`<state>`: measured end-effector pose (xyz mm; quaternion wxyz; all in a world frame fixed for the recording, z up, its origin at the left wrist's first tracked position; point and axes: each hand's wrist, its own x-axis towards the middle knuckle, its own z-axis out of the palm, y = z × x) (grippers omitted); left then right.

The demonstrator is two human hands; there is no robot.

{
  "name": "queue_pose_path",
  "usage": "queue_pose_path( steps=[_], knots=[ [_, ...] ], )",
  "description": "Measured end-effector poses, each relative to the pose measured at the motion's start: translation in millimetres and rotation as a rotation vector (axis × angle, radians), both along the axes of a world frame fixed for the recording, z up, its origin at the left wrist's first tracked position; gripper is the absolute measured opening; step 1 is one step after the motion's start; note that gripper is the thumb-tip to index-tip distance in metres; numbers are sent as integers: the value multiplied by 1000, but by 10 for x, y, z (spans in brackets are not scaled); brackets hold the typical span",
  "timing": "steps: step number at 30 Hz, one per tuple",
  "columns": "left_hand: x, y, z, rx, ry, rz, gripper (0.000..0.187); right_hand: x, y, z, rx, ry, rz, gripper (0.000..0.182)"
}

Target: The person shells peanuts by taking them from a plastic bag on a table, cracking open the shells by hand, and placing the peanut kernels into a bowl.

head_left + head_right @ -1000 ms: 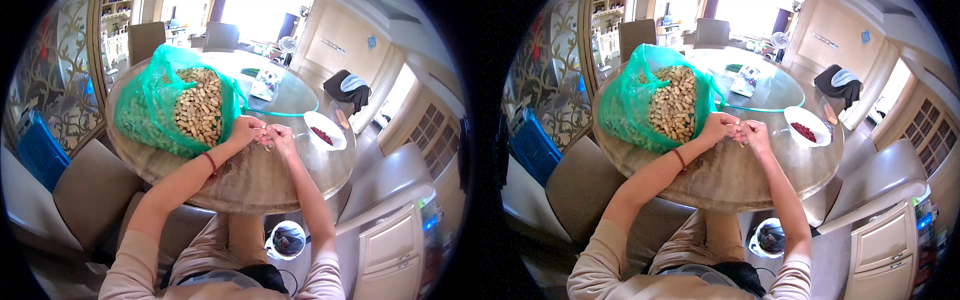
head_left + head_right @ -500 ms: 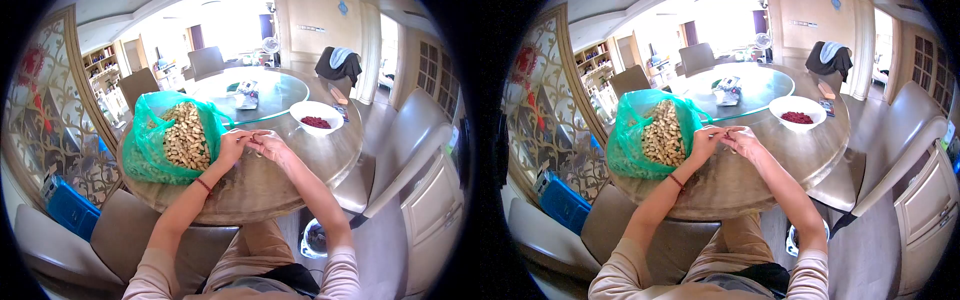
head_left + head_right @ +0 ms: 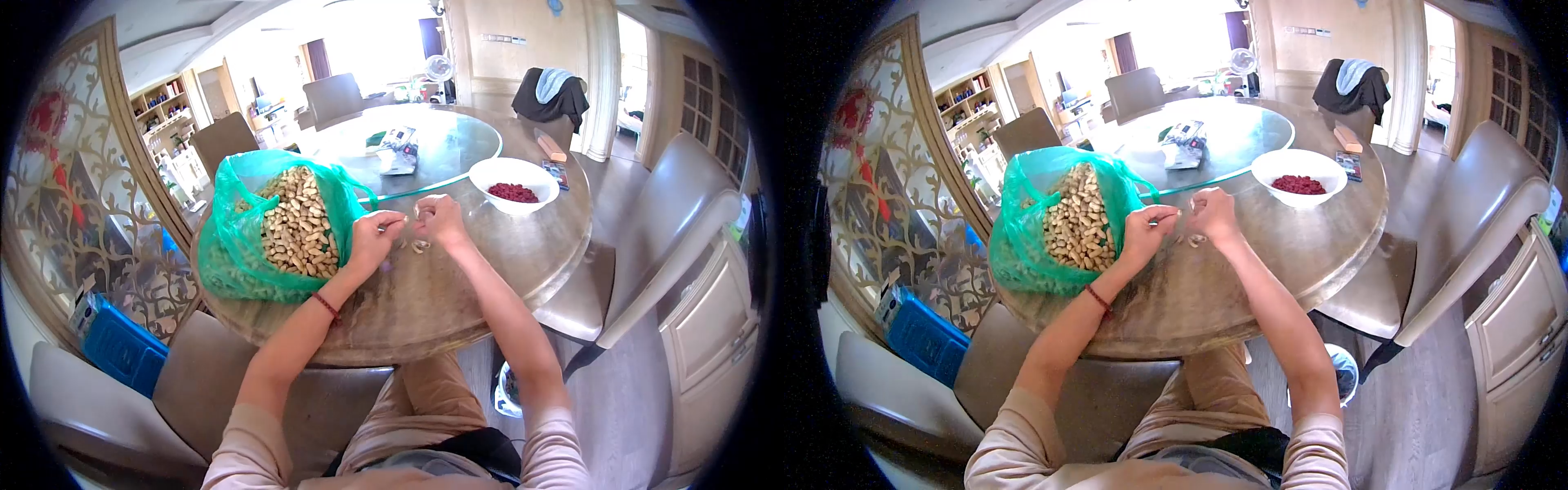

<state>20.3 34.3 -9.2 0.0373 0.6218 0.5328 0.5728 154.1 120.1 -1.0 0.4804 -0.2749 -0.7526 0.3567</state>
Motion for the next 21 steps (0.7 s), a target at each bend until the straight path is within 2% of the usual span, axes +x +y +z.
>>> queue_pose_path(
  steps=[1, 4, 9, 11, 14, 16, 18, 21],
  knots=[
    [9, -2, -6, 17, 18, -23, 12, 30, 20, 22, -87, 90, 35, 8],
    [67, -93, 66, -61, 117, -18, 11, 120, 93, 57, -224, 107, 166, 6],
    [72, -123, 100, -20, 298, 1, 9, 229, 153, 93, -300, 10, 311, 5],
    [37, -127, 156, 33, 349, 38, 9, 272, 155, 149, -348, 259, 237, 8],
    [11, -179, 301, 201, 323, 70, 8, 405, 405, 192, -36, 383, -231, 13],
    [12, -240, 408, 278, 293, 119, 8, 543, 614, 205, 479, 208, -638, 15],
    [-15, -285, 490, 301, 295, 134, 9, 637, 909, 132, 404, 232, -634, 15],
    [-76, -338, 557, 363, 354, 205, 10, 829, 789, 212, 571, -142, -818, 14]
  ],
)
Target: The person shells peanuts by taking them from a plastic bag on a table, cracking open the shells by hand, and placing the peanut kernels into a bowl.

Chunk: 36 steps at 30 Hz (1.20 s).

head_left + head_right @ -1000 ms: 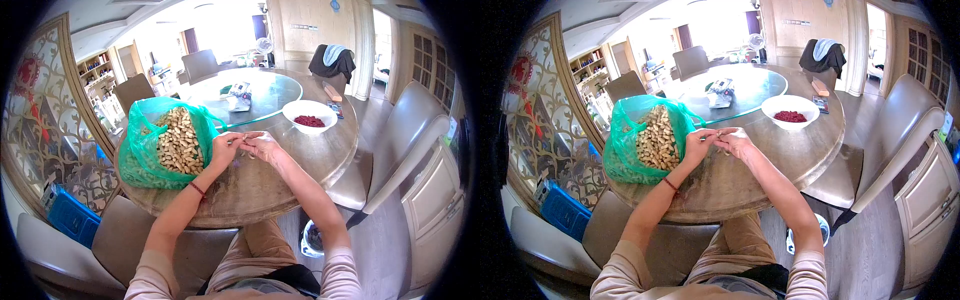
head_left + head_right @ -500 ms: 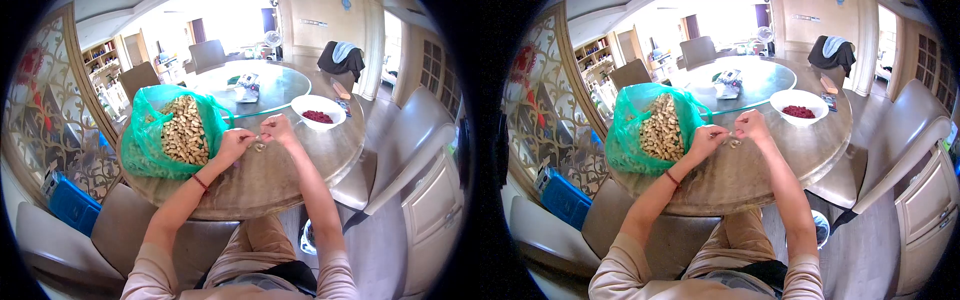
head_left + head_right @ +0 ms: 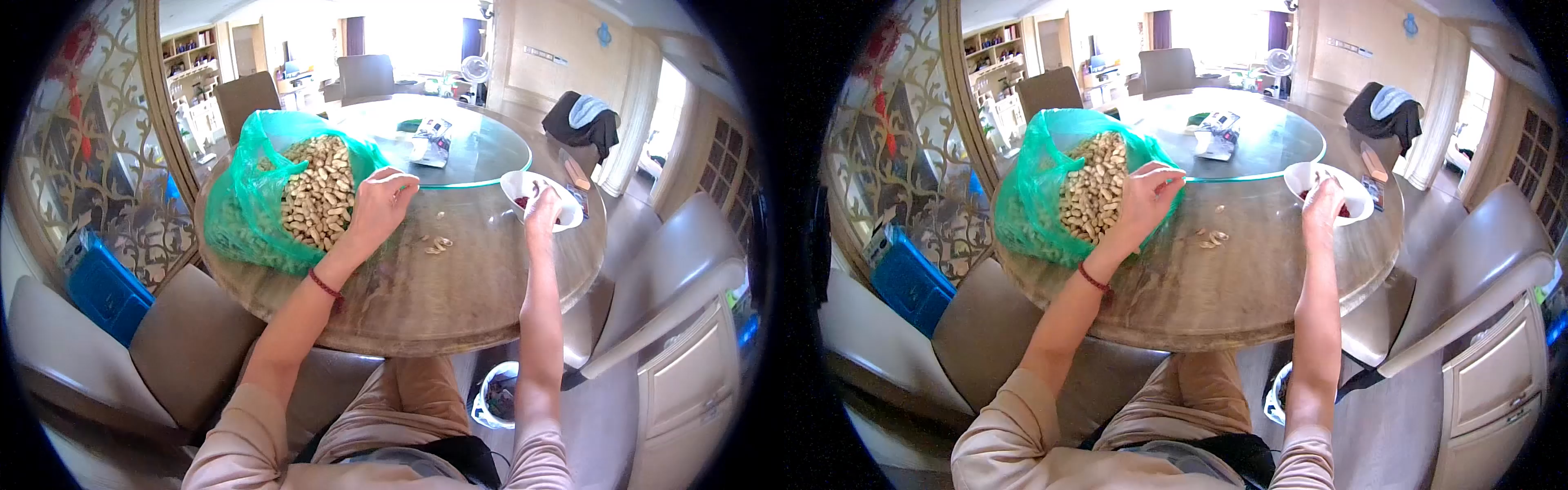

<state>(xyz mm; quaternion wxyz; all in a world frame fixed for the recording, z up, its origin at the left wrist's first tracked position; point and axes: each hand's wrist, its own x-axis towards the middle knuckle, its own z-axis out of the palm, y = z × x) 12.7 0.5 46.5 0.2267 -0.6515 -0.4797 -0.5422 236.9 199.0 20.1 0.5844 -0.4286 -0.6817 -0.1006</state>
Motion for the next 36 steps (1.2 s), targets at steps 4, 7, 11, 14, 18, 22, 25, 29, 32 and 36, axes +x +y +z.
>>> queue_pose_path(
  steps=[4, 7, 11, 14, 18, 22, 25, 29, 32, 36],
  knots=[
    [-221, -66, 84, 89, -40, 82, 9, 46, 24, -95, 32, -87, -10, 15],
    [-451, -169, 189, 172, -98, 179, 7, 25, 97, -124, -23, -123, -56, 14],
    [-715, -269, 176, 53, -318, 253, 11, 98, 139, -159, -82, -109, -111, 15],
    [-748, -274, 141, 10, -380, 226, 12, 111, 37, -125, -79, -170, -178, 14],
    [-589, -390, 143, -135, -322, 42, 11, -18, -113, -33, 92, -153, -103, 11],
    [-227, -760, 47, -464, 48, 194, 18, -252, -347, 34, 262, -183, 188, 14],
    [-76, -882, -125, -603, 334, 423, 24, -409, -516, 7, 185, -187, 280, 13],
    [-144, -801, -334, -733, 448, 520, 20, -462, -568, -56, 61, -283, 314, 14],
    [-201, -819, -340, -622, 407, 424, 14, -458, -601, -31, 57, -242, 363, 16],
    [-61, -822, -131, -366, 140, 139, 7, -504, -689, -13, 91, -128, 481, 14]
  ],
)
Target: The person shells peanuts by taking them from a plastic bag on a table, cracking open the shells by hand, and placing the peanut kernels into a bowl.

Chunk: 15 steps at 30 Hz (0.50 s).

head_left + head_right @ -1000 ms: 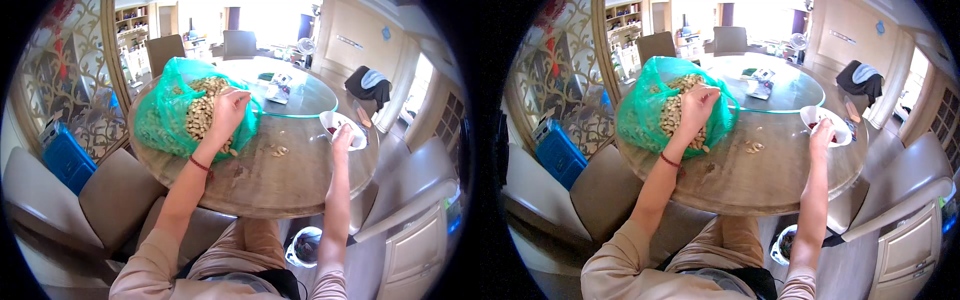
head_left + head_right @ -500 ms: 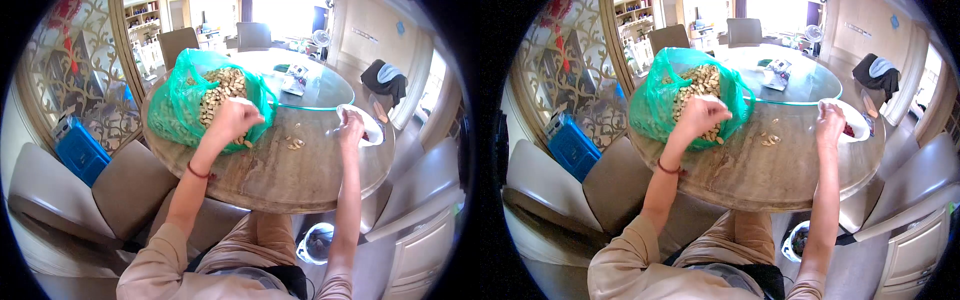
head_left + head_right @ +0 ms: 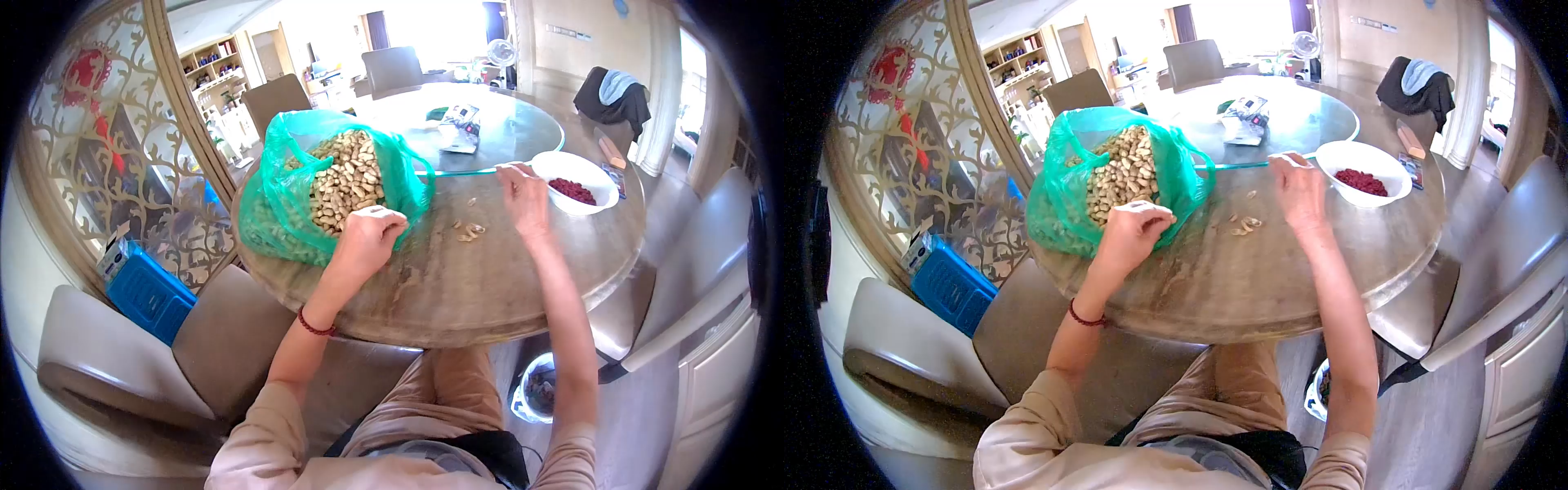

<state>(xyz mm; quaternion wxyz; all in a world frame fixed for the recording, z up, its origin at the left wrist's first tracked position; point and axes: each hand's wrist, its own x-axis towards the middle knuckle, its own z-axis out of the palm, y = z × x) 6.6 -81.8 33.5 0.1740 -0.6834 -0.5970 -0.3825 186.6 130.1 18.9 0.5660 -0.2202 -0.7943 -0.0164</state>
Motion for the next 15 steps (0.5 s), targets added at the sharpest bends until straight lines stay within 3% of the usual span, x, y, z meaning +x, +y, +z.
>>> queue_pose_path(
  steps=[1, 3, 4, 5, 6, 7, 9, 13, 15],
  knots=[
    [63, 32, 62, 9, 0, -9, 7, -18, -89, 43, 9, 0, -9, 14],
    [226, 153, 137, 94, -360, -171, 8, -34, -285, 101, -394, 39, 230, 13],
    [258, 256, 156, 114, -441, -248, 9, -60, -281, 78, -381, 32, 217, 13],
    [301, 368, 176, 126, -449, -261, 9, -108, -246, 24, -509, 25, 351, 15],
    [348, 481, 194, 138, -615, -356, 10, -123, -272, 34, -639, 17, 484, 17],
    [385, 590, 214, 150, -779, -452, 11, -116, -293, 46, -627, 5, 472, 17],
    [423, 768, 221, 133, -843, -494, 13, -103, -361, 65, -894, 141, 728, 17],
    [471, 977, 90, 44, -1069, -607, 15, -102, -337, 53, -840, 227, 808, 17],
    [465, 999, 21, 66, -979, -454, 15, -90, -322, 48, -818, 189, 784, 16]
  ],
)
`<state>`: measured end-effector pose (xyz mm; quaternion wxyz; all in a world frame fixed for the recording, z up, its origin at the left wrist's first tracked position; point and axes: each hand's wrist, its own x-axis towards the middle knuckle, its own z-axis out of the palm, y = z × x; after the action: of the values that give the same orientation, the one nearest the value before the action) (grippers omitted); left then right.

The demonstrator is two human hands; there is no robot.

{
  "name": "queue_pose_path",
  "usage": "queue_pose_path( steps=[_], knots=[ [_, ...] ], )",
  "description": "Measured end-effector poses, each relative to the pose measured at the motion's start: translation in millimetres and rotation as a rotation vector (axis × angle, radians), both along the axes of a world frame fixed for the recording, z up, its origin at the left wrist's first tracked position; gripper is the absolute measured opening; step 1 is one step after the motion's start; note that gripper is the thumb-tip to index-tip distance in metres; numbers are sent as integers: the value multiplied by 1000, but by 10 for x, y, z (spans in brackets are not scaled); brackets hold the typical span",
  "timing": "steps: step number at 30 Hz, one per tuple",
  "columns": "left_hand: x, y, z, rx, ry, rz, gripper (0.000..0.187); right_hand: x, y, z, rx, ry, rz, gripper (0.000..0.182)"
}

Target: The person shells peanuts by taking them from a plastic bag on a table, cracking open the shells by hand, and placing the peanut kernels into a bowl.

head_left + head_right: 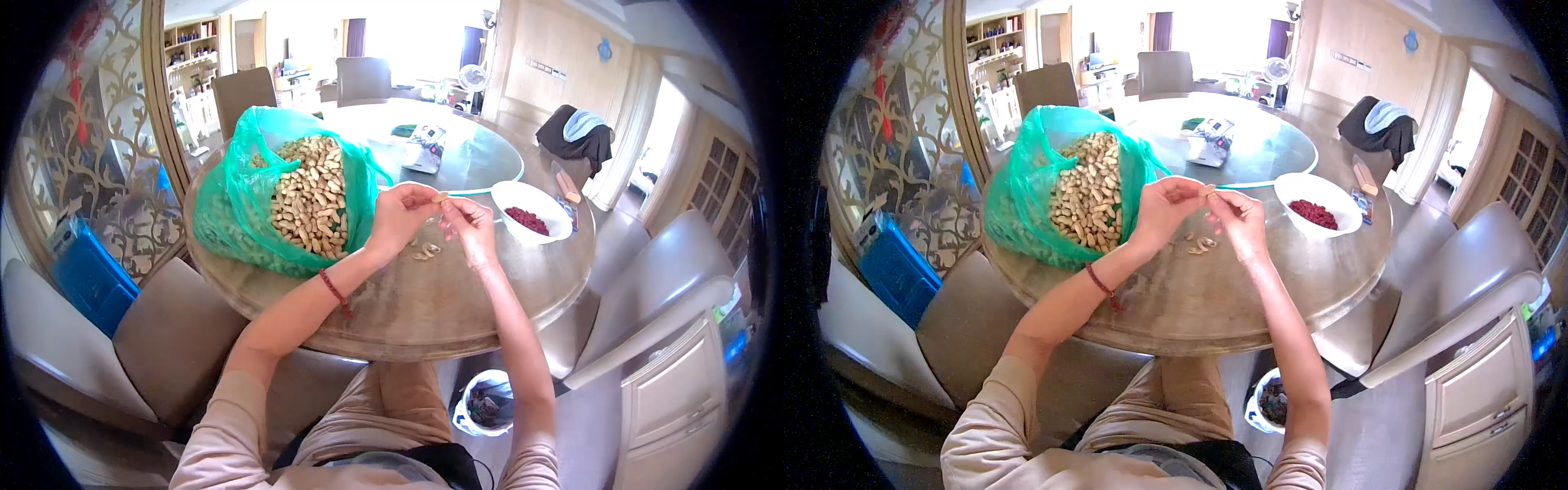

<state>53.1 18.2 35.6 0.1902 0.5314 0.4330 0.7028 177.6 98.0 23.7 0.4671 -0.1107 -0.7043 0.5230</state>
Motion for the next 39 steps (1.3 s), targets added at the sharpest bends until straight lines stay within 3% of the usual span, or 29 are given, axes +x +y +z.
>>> queue_pose_path(
  steps=[15, 21, 27, 39],
  knots=[
    [-122, -30, -170, 20, -54, -160, 14, -69, -13, -66, -1, 76, 3, 10],
    [-189, 31, -177, -92, 75, -343, 23, 35, 33, -29, -4, -91, 46, 6],
    [-225, -15, -191, -220, 84, -356, 24, 41, 36, -52, 43, -242, -2, 10],
    [-183, -4, -283, -228, 55, -262, 20, -17, 35, -217, 117, -175, -70, 13]
  ],
)
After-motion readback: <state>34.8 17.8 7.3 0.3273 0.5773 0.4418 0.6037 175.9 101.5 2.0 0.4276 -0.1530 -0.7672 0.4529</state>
